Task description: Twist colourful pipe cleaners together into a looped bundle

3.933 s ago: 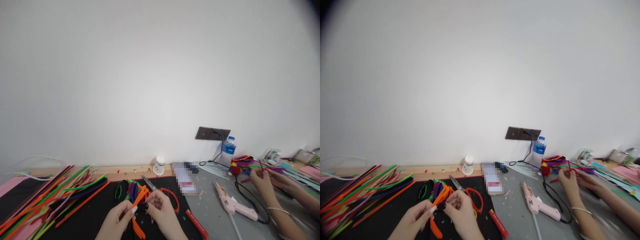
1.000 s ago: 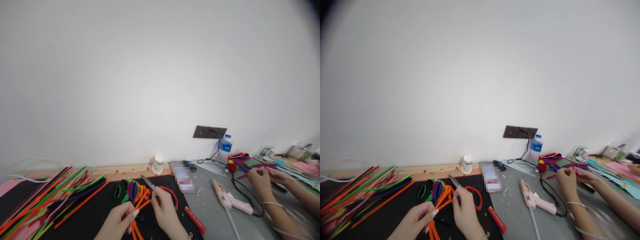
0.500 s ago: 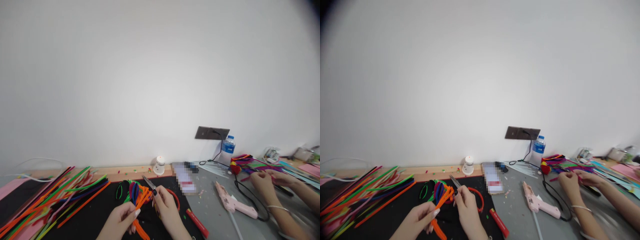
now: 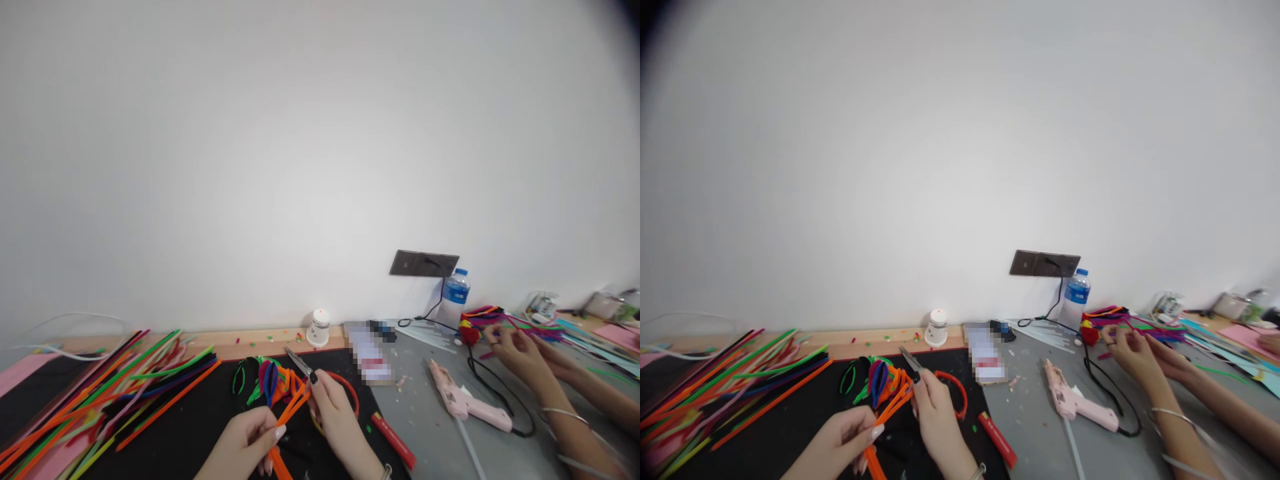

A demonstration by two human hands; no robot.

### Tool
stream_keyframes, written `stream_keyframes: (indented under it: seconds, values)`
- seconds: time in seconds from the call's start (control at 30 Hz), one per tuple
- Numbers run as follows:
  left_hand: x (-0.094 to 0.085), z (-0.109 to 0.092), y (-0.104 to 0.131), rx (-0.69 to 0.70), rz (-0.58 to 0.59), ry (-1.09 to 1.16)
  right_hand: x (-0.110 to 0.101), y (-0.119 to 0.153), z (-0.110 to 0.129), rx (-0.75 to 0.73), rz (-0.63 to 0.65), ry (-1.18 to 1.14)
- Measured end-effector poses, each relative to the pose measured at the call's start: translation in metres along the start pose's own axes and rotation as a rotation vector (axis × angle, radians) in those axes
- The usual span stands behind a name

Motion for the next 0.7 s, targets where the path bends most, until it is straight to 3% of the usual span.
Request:
stream_keyframes:
  seconds: [0.2,0.4,0.7]
  values:
    - [0.000,-0.004,0.002,-0.002,-0.012,-0.007,0.011,0.001,0.007,0.016,0.117,-0.024]
    - [0.001,-0.009,0.005,0.011,-0.019,-0.046,0.014,0.002,0.009,0.013,0.149,-0.096]
    - [-0.008,-0.006,0.002,0.033,-0.057,-0.059,0.016,0.004,-0.015,0.261,0.123,-0.210]
Point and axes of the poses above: each hand's wrist, its own y-axis away from the middle knuckle, its own x-axis out of the palm, z = x × y, the point moved 8 cm from there along -y, towards the middle knuckle, and after that the axes turned 7 degrees about y, right-handed, at the moved point
